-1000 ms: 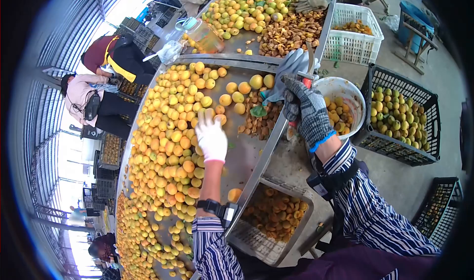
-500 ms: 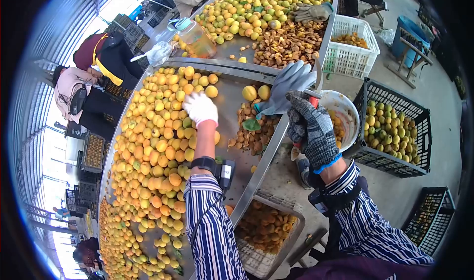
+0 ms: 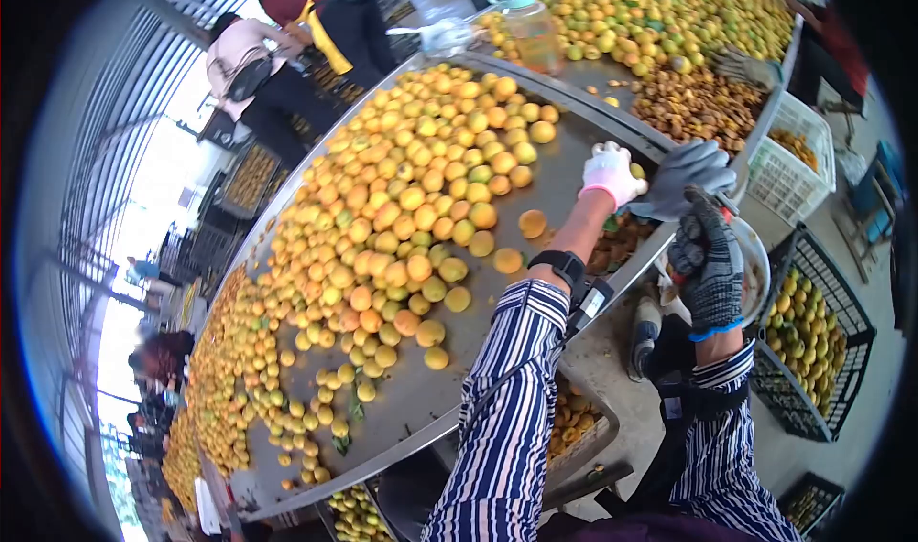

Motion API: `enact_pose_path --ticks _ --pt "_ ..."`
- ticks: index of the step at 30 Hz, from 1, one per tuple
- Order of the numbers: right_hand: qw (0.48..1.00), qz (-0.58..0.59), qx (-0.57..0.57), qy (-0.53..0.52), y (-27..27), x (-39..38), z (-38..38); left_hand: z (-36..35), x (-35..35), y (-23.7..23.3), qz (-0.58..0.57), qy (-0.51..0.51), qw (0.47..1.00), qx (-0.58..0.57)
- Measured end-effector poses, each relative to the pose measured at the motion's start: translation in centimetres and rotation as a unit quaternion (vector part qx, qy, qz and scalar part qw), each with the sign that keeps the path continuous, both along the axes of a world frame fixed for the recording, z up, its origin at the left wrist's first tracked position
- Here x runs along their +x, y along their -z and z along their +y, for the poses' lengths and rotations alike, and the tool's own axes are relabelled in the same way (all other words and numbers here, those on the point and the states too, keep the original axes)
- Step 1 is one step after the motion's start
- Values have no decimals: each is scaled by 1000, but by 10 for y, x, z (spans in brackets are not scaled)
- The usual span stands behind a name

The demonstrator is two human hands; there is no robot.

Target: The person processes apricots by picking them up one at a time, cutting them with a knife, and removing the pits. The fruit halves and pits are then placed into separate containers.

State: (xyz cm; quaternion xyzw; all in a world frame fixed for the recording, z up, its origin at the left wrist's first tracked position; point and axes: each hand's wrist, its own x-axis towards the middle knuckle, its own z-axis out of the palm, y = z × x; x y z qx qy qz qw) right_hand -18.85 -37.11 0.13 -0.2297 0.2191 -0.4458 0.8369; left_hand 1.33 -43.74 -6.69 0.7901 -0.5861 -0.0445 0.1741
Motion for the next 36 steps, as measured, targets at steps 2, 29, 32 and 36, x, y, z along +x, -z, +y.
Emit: enact_pose_path --ticks 2,29,32,36 --pt "1000 16 7 2 1 0 -2 24 3 -14 32 -28 999 -30" --pt "968 181 -32 -173 7 55 103 210 178 -47 -365 -287 857 224" --pt "961 191 -39 -196 5 59 113 202 169 -42 -263 -279 865 325" --pt "958 174 -31 -225 2 63 120 189 191 -26 -245 -286 850 369"
